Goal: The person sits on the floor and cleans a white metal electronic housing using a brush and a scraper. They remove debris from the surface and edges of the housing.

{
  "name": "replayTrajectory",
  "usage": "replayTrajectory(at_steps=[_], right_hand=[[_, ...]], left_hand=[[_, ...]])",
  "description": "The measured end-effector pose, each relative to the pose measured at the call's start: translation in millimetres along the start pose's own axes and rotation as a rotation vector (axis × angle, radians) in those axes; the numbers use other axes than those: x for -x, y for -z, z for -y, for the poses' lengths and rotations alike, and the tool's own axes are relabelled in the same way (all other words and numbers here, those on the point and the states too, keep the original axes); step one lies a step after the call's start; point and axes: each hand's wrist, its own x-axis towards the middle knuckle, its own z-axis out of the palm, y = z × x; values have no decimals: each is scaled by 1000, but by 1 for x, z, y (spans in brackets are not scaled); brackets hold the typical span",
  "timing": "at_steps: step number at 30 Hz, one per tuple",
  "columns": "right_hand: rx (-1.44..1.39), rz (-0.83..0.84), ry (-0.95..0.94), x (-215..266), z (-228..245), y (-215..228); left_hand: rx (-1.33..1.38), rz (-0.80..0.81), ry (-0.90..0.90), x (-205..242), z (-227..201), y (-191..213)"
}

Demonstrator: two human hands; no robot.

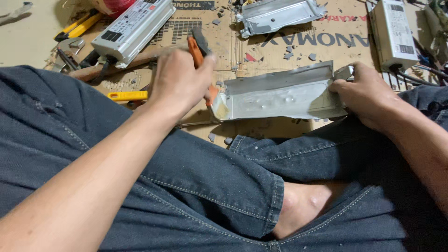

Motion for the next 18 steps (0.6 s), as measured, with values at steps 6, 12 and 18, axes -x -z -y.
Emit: replayTrajectory(at_steps=[6,12,18], right_hand=[[95,-4,-49,3,4,2],[144,14,37,-18,-15,0],[103,57,-23,5,6,6]], left_hand=[[60,-23,124,7,-7,10],[134,-215,11,-9,8,11],[18,-219,-18,-10,9,7]])
